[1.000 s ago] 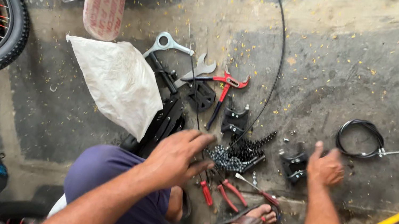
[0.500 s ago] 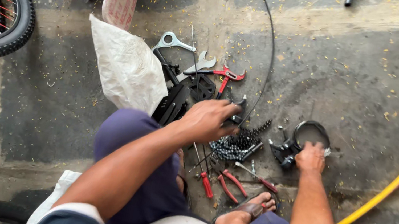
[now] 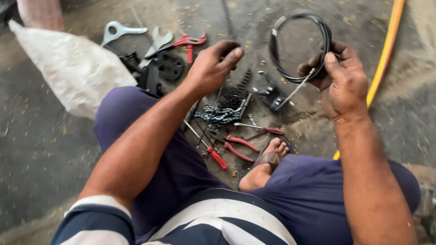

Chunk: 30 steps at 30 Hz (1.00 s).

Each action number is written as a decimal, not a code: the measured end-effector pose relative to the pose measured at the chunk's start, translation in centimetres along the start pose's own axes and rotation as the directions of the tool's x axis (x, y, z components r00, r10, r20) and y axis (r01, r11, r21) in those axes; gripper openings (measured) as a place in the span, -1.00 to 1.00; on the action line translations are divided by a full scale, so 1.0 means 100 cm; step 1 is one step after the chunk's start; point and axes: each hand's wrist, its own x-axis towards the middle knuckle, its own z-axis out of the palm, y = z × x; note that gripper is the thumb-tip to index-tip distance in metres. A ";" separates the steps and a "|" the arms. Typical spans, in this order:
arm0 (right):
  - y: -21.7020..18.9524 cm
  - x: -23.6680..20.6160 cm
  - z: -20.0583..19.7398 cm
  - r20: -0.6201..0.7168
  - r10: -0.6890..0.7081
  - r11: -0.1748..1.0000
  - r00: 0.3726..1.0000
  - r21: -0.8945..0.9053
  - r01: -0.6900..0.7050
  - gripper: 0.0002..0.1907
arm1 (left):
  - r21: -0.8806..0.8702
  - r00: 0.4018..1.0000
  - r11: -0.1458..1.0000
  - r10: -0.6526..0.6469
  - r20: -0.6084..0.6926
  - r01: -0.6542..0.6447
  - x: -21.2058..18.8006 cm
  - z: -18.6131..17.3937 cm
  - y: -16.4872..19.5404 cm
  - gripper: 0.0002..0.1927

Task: The person sits on the floor of a bicycle shop and assembles a new bicycle. They carry a wheel across the room, unwrap protective packaging from the frame and handlebar, route and attach a brake cable, and use a spanner to tighten the handlebar stem hardware.

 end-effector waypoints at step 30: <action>0.059 -0.077 0.078 0.201 -0.201 0.935 0.959 0.330 0.127 -0.72 | -0.726 0.953 0.616 -0.204 0.226 0.304 -0.042 0.044 0.005 -0.80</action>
